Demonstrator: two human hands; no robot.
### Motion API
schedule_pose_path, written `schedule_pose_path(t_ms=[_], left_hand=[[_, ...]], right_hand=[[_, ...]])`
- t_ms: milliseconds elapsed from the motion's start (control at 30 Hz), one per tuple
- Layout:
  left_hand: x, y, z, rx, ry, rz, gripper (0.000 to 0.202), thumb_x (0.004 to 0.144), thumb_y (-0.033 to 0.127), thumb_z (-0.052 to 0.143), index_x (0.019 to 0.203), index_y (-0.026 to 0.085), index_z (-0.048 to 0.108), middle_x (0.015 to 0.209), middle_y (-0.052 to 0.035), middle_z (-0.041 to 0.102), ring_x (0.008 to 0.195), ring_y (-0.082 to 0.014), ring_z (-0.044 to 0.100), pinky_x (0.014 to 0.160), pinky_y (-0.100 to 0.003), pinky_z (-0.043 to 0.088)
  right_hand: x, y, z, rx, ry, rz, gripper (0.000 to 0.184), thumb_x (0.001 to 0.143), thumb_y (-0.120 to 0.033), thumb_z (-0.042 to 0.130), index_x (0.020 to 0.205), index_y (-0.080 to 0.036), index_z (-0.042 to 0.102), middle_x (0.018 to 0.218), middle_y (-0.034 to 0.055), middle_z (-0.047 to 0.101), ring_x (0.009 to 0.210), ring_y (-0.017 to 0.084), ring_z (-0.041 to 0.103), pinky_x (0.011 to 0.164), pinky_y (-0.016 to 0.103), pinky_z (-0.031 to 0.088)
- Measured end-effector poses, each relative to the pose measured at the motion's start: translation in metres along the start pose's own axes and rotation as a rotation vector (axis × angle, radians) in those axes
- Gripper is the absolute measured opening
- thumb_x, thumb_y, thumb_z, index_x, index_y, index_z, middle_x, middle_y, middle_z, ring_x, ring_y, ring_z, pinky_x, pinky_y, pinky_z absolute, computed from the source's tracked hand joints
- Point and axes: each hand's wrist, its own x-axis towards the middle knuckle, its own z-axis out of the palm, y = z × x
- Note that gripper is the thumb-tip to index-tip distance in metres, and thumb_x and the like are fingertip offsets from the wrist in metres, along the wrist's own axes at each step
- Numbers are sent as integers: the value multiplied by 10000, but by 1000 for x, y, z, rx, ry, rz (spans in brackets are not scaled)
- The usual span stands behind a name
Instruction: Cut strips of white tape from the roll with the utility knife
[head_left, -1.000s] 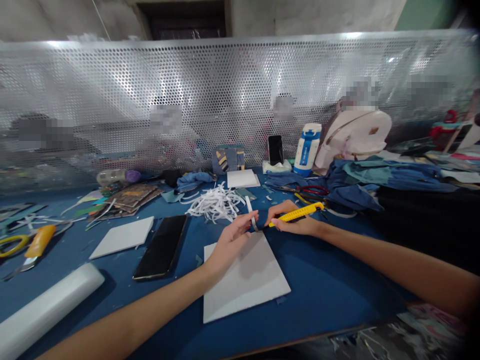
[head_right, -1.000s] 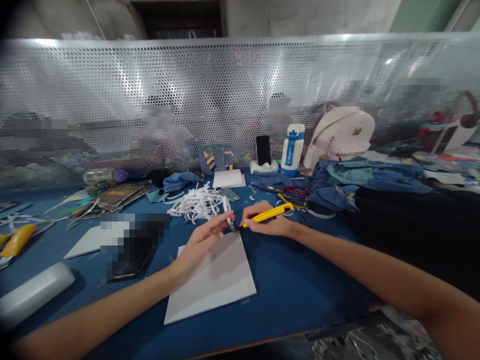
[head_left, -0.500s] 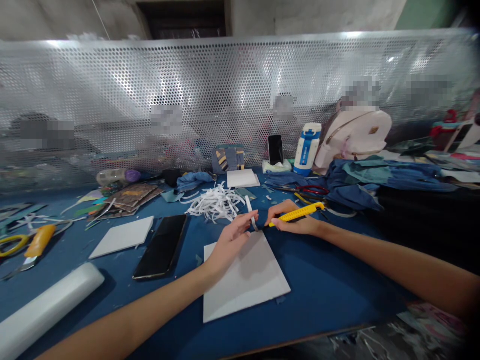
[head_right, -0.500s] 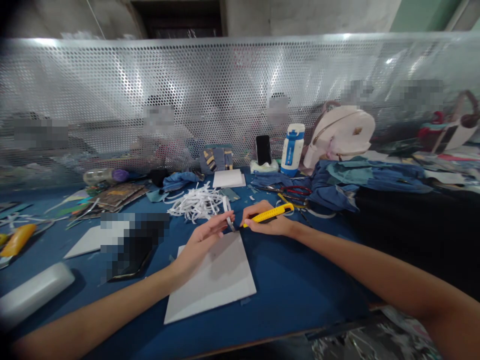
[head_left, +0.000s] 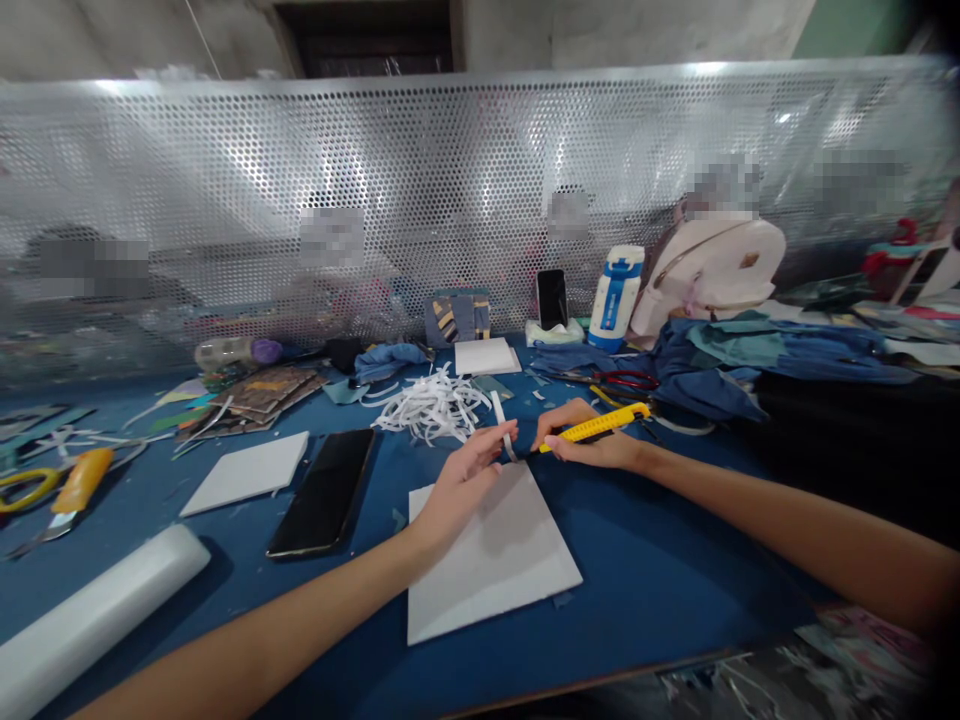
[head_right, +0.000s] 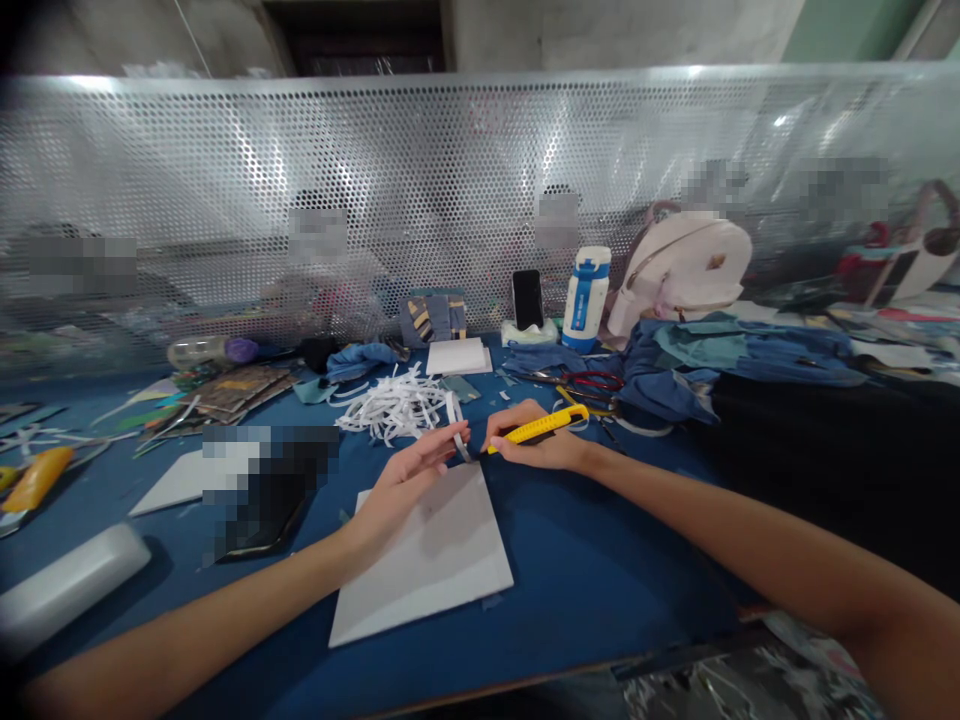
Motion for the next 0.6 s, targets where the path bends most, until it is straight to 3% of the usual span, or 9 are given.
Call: schedule_pose_path(t_ms=[600], left_hand=[[-1,0,0,14,9,-7,449,936,404,589,1374,305,598,1437,-66,552,1348,-308,473,1148,-431,322]], right_hand=[[0,1,0,12,0,-4,288,938,-329,526,832,-123,698,617,14,626,525,105,559,518,190,400]])
